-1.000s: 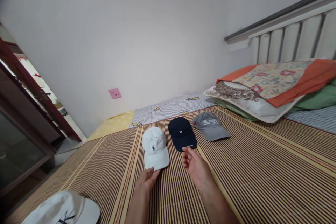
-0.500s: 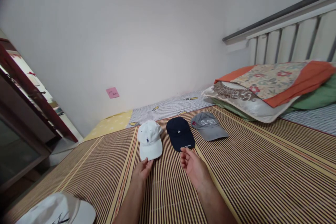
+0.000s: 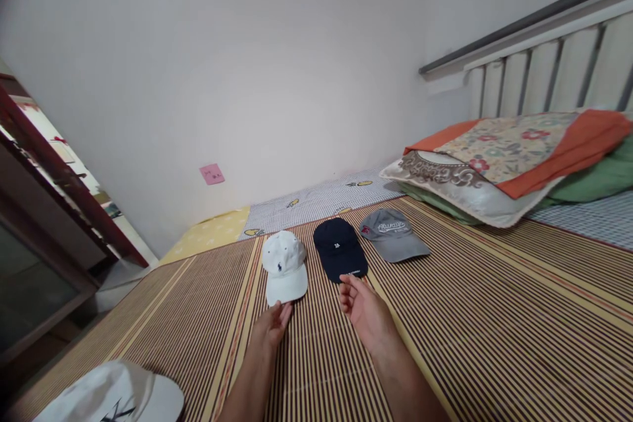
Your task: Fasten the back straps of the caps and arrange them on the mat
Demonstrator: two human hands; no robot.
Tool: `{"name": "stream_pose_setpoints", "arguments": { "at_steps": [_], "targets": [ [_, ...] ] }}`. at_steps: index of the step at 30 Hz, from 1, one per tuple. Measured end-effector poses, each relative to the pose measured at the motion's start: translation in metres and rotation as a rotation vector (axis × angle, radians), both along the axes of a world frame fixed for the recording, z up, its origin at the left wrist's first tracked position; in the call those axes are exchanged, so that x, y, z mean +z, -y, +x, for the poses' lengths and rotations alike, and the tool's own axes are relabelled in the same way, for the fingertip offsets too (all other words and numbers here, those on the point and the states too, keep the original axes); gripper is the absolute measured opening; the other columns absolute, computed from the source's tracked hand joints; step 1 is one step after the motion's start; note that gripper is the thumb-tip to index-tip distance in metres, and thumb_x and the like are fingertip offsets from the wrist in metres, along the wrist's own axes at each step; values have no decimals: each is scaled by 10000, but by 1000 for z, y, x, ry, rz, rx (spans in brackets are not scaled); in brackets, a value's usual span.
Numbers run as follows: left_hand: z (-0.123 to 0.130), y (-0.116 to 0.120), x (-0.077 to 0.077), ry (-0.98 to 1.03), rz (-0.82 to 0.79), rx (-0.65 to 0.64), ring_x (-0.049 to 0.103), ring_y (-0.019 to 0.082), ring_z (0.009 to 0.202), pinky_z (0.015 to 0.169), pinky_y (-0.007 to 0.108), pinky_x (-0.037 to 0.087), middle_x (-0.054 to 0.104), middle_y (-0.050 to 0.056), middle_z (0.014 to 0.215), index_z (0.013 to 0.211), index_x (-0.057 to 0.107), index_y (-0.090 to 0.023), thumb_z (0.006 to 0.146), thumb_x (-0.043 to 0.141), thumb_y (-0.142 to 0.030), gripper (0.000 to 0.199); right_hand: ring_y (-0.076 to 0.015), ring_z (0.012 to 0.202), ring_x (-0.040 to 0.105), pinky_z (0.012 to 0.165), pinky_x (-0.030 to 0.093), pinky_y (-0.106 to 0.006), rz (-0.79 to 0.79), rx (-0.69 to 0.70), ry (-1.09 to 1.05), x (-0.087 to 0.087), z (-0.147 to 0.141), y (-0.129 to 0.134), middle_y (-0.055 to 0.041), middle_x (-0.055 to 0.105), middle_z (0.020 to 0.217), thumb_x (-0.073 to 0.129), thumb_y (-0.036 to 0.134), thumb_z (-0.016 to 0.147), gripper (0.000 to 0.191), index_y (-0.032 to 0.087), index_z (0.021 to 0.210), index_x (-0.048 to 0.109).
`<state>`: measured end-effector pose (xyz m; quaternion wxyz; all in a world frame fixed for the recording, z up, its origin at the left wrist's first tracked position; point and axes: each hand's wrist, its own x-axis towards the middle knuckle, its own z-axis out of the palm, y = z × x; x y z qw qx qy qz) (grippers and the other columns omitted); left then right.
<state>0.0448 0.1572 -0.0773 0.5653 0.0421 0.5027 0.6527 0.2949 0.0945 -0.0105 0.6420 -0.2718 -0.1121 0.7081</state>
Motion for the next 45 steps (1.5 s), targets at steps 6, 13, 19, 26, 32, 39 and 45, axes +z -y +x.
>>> {"name": "stream_pose_setpoints", "arguments": {
  "at_steps": [6, 13, 19, 26, 32, 39, 45],
  "targets": [
    [5, 8, -2, -2, -30, 21, 709, 195, 985, 836, 379, 625, 718, 77, 1194, 1164, 674, -168, 971, 656, -247, 210, -115, 555, 537, 506, 423, -210, -11, -30, -4, 0, 4, -1, -24, 646, 652, 756, 209, 833, 91, 121, 812, 750],
    [8, 16, -1, -10, -12, 27, 719, 191, 968, 838, 379, 627, 735, 75, 1162, 1144, 683, -153, 972, 654, -239, 195, -121, 575, 536, 496, 433, -209, 4, -76, -19, 3, 13, -1, -24, 653, 671, 744, 183, 826, 42, 145, 809, 737],
    [10, 13, 0, -17, -4, 31, 721, 194, 960, 838, 390, 628, 738, 76, 1153, 1155, 682, -153, 976, 653, -286, 225, -122, 580, 540, 510, 442, -214, 18, -73, -19, 3, 16, 0, -21, 651, 675, 762, 186, 812, 45, 158, 817, 727],
    [8, 16, -2, -4, 18, 13, 712, 194, 976, 843, 385, 621, 726, 77, 1176, 1157, 680, -167, 980, 646, -290, 218, -133, 594, 554, 516, 437, -225, 33, -66, -2, 0, 12, 0, -21, 658, 678, 797, 205, 785, 93, 166, 828, 725],
    [9, 16, -4, 11, 15, 32, 707, 206, 976, 827, 402, 624, 707, 94, 1204, 1238, 642, -160, 1003, 600, -384, 327, -126, 593, 552, 518, 435, -218, 32, -49, 1, 0, 9, 1, -28, 660, 691, 793, 206, 789, 99, 140, 836, 737],
    [9, 48, -8, 3, 12, 15, 715, 247, 1107, 927, 460, 624, 688, 139, 1335, 1357, 593, -159, 1017, 575, -377, 405, -128, 573, 554, 511, 418, -219, 18, -15, 31, -6, 2, 5, -20, 656, 659, 807, 205, 772, 108, 156, 811, 719],
    [14, 134, -12, 0, 6, -22, 612, 275, 1349, 1156, 351, 495, 582, 240, 1510, 1444, 540, -99, 935, 572, -129, 511, -129, 582, 568, 511, 437, -212, -24, 78, 97, -18, -6, 35, -37, 666, 670, 793, 195, 803, 69, 143, 806, 748]
  ]
}}
